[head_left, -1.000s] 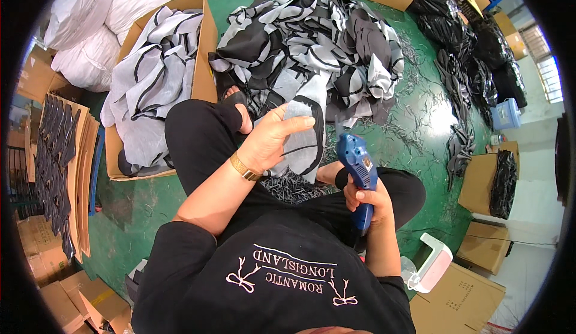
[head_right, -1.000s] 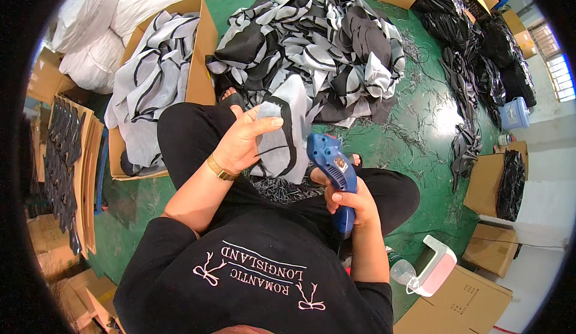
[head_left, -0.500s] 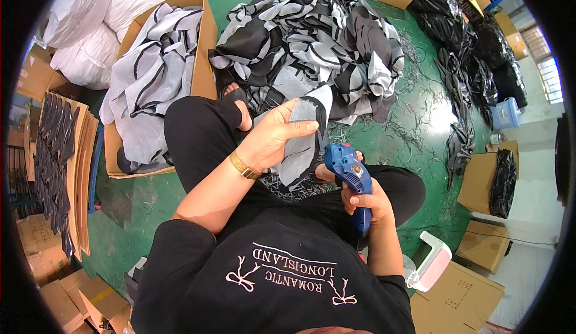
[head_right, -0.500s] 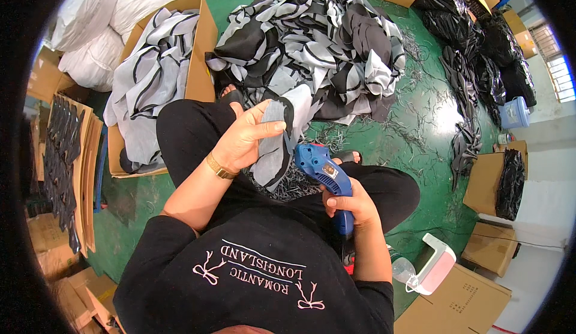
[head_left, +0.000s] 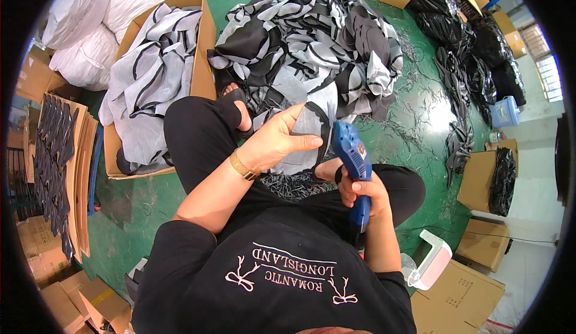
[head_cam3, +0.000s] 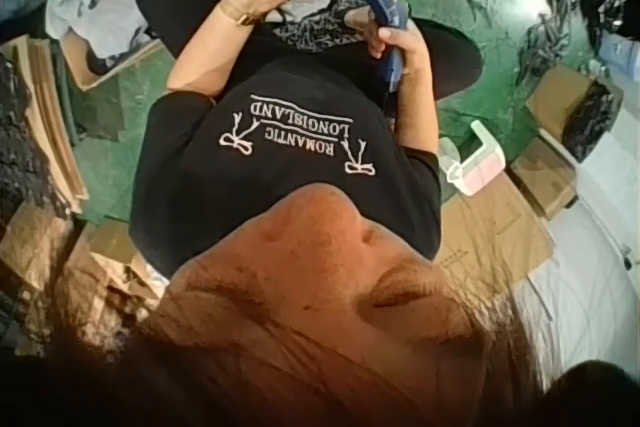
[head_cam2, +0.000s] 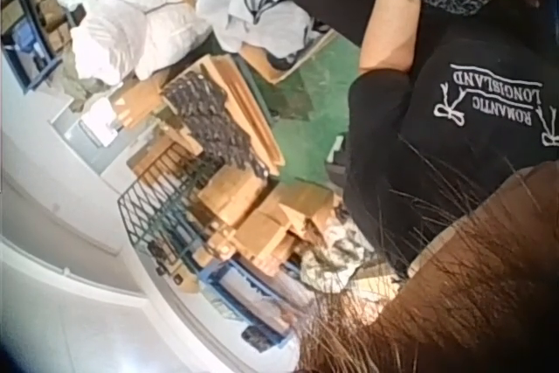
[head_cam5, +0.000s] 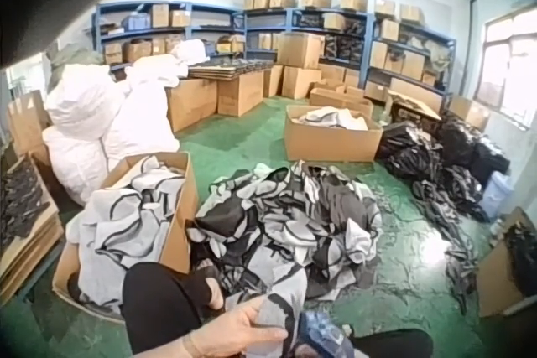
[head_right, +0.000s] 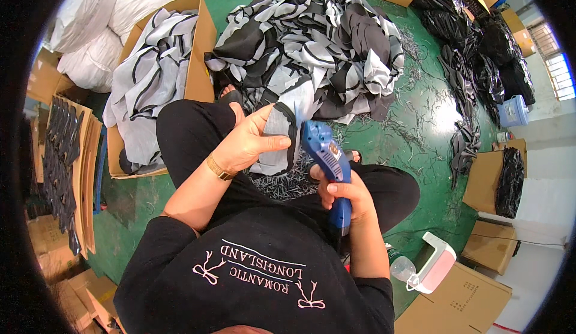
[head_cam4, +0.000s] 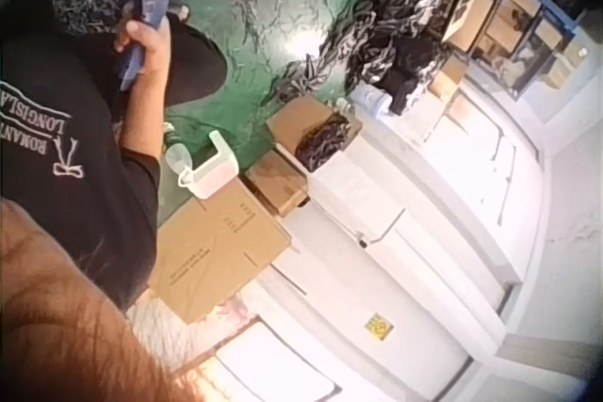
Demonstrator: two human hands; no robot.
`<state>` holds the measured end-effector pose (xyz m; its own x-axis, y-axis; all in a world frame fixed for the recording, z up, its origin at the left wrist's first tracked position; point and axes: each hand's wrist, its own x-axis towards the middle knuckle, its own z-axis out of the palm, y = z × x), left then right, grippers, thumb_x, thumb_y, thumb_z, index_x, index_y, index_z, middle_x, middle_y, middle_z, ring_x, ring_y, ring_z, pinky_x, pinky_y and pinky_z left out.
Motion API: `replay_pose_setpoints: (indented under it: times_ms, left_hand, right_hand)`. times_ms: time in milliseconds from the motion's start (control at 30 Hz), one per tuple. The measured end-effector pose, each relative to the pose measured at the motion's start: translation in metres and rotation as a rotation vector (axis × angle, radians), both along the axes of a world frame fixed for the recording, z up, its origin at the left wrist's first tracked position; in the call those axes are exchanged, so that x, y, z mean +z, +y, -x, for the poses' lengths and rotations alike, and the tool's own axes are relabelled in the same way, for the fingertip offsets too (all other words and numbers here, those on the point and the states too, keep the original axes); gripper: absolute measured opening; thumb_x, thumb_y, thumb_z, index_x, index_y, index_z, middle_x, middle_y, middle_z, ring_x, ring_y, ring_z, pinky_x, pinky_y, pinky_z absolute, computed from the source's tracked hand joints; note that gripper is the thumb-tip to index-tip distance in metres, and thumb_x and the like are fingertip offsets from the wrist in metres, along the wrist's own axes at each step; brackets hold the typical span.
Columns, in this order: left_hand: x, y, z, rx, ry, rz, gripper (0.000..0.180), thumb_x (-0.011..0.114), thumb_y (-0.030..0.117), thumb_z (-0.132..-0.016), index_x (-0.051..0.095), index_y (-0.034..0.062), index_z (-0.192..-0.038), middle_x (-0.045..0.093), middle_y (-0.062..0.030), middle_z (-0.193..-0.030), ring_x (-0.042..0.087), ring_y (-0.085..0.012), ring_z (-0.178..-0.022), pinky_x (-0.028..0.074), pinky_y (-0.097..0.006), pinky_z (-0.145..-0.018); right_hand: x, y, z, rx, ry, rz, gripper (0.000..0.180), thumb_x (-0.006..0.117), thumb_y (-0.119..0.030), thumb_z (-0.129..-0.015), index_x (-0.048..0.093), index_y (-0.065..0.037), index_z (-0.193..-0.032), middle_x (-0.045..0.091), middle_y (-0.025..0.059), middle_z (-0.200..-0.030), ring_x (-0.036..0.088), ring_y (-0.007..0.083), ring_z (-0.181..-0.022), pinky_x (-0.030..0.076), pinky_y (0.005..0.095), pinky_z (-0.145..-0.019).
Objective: Trimming excess material from fabric pieces using an electric handheld cutter.
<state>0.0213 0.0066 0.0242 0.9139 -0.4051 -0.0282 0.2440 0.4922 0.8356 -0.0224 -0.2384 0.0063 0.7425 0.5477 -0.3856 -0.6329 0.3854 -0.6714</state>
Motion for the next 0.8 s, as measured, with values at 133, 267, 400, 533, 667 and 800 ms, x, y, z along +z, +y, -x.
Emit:
replay_pose_setpoints:
  times_ms: [133,267,400,533,667,800]
  left_hand:
    - [-0.01,0.002,-0.002,0.068,0.029,0.029,0.031,0.064,0.004,-0.087,0.055,0.0026,-0.116,0.062,0.0007,-0.103,0.058,-0.0052,-0.091,0.046,-0.024,-0.084]
    - [-0.021,0.005,-0.007,0.161,0.166,0.096,0.02,0.06,0.012,-0.092,0.059,0.0031,-0.109,0.064,0.0006,-0.098,0.06,-0.0058,-0.087,0.048,-0.024,-0.079]
    - [-0.024,0.005,-0.007,0.227,0.308,0.138,0.013,0.059,0.015,-0.093,0.061,0.0047,-0.101,0.066,0.0003,-0.091,0.062,-0.0075,-0.083,0.05,-0.024,-0.073]
    - [-0.017,0.002,-0.007,0.273,0.353,0.194,0.014,0.059,0.015,-0.093,0.06,0.0038,-0.1,0.065,-0.001,-0.092,0.062,-0.0084,-0.082,0.05,-0.025,-0.074]
    - [-0.022,0.002,-0.011,0.301,0.324,0.188,0.012,0.062,0.011,-0.09,0.06,0.0039,-0.099,0.065,-0.0019,-0.096,0.061,-0.0094,-0.088,0.048,-0.025,-0.08]
    - [-0.019,0.003,-0.011,0.343,0.23,0.149,0.013,0.061,0.005,-0.089,0.06,0.0011,-0.102,0.065,-0.0037,-0.095,0.062,-0.0098,-0.083,0.05,-0.026,-0.076]
  right_hand:
    - [0.007,-0.001,-0.012,-0.149,-0.199,0.319,0.045,0.07,-0.018,-0.07,0.051,0.004,-0.103,0.052,0.0068,-0.065,0.05,0.0152,-0.054,0.043,0.0264,-0.051]
    - [0.016,-0.005,-0.008,-0.221,-0.284,0.442,0.048,0.071,-0.02,-0.071,0.052,0.006,-0.107,0.055,0.0075,-0.068,0.054,0.0154,-0.058,0.044,0.0258,-0.056]
    - [0.023,-0.004,0.004,-0.22,-0.339,0.535,0.045,0.071,-0.016,-0.071,0.052,0.005,-0.107,0.057,0.0077,-0.073,0.057,0.0157,-0.061,0.047,0.0264,-0.059]
    - [0.017,-0.009,0.018,-0.154,-0.44,0.704,0.042,0.074,-0.012,-0.073,0.055,0.002,-0.107,0.06,0.0052,-0.085,0.057,0.0133,-0.072,0.048,0.0272,-0.066]
    - [0.025,-0.004,0.024,-0.112,-0.619,0.928,0.038,0.074,-0.011,-0.07,0.058,0.0,-0.103,0.062,0.0058,-0.084,0.055,0.0133,-0.072,0.046,0.0276,-0.07]
    - [0.029,-0.001,0.027,-0.077,-0.698,1.03,0.039,0.074,-0.01,-0.07,0.058,-0.001,-0.104,0.062,0.0081,-0.081,0.057,0.0133,-0.073,0.047,0.0281,-0.071]
